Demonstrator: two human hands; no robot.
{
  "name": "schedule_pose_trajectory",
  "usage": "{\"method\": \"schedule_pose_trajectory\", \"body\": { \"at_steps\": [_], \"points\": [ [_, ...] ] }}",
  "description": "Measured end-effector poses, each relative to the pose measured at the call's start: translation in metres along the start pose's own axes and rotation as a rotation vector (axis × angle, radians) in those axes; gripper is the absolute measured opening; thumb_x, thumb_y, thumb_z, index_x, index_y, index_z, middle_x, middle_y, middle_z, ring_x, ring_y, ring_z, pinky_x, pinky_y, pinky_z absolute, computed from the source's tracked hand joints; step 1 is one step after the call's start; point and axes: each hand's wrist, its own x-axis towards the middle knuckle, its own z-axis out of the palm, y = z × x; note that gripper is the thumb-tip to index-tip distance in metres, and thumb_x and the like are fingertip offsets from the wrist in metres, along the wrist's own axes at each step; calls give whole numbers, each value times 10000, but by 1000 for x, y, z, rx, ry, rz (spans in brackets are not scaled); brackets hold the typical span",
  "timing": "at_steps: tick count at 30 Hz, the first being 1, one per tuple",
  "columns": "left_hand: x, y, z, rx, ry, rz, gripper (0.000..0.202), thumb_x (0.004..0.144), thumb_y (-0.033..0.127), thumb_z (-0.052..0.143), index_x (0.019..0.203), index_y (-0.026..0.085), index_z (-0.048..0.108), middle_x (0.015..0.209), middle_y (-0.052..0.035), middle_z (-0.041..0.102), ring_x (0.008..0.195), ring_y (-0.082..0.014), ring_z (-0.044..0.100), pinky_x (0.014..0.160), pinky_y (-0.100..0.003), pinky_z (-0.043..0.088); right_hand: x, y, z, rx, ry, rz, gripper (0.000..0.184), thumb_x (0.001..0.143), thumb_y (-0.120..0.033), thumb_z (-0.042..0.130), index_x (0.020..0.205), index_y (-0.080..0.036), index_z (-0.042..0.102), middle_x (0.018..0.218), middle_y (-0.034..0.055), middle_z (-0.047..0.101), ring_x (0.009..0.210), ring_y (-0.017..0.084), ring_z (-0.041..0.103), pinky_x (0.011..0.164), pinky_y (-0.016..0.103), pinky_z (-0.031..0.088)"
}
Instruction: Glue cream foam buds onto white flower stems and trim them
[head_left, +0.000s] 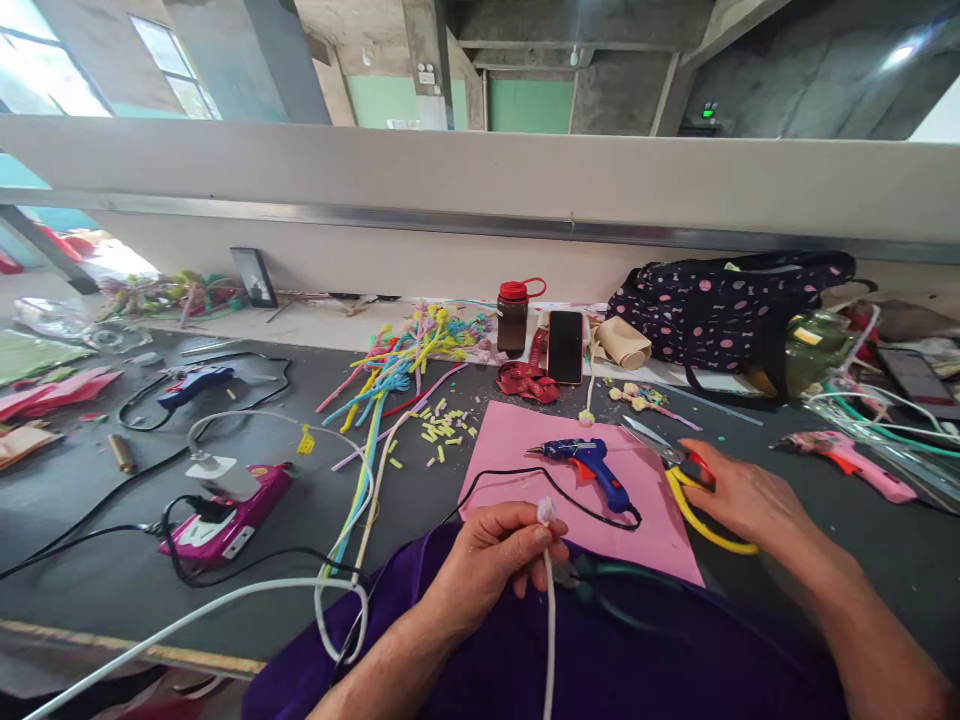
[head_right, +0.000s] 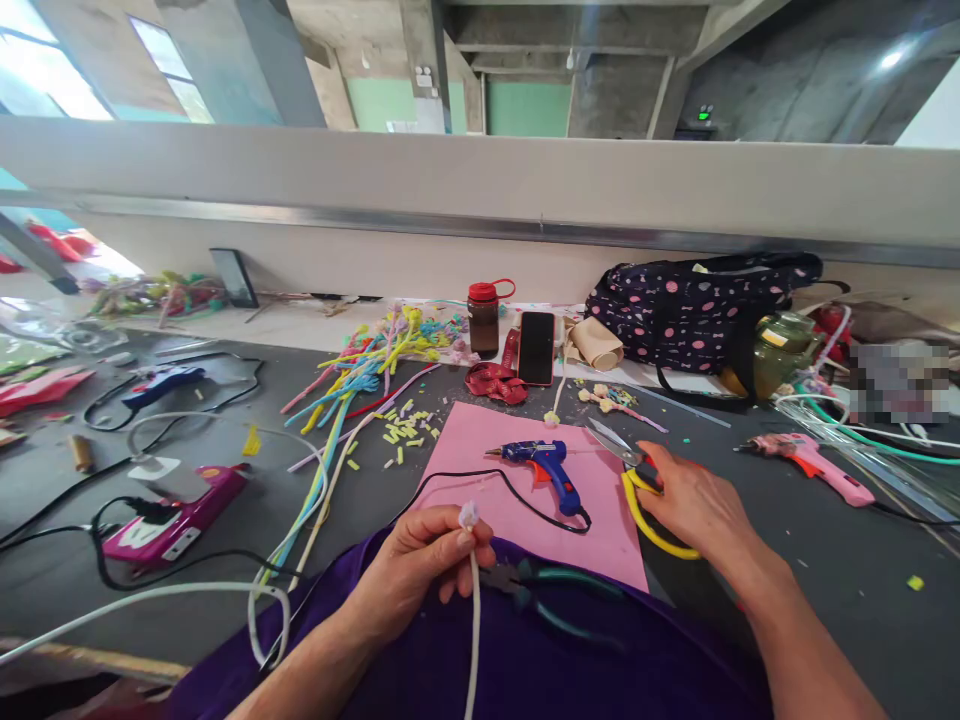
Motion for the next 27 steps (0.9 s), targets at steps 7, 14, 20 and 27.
{"method": "schedule_pose_trajectory", "body": {
  "at_steps": [7, 14, 20, 27],
  "points": [
    [-3, 1, 0, 95, -58, 51, 194, 741, 325, 651, 811, 156, 716, 712, -54, 682, 489, -87, 568, 395, -159, 350, 4, 12, 13, -168, -38, -87, 475, 810, -334, 487, 1278, -256, 480, 1021, 107, 668, 873, 290, 643, 603, 326, 443],
    [-5, 0, 0, 195, -54, 169, 169, 755, 310, 636, 768, 161, 716, 666, -25, 613, 472, -75, 505, 428, -179, 344, -24, -27, -22, -8, 252, -157, 284, 877, -328, 437, 1061, -223, 626, 941, 81, 663, 813, 249, 642, 602, 320, 468],
    [-4, 2, 2, 320, -77, 220, 212, 764, 332, 622, 693, 153, 709, 619, -15, 585, 482, -77, 453, 491, -203, 352, -52, -99, -57, 701, -6, -689, 161, 880, -226, 503, 884, -210, 663, 785, 13, 652, 731, 133, 606, 685, 235, 465],
    [0, -5, -3, 290, -107, 158, 203, 764, 334, 627, 734, 143, 692, 593, -4, 581, 468, -67, 411, 465, -193, 307, -41, -125, -54, 932, -93, -764, 267, 770, -206, 675, 1030, -204, 616, 877, 18, 596, 736, 126, 558, 674, 245, 470]
  ]
}}
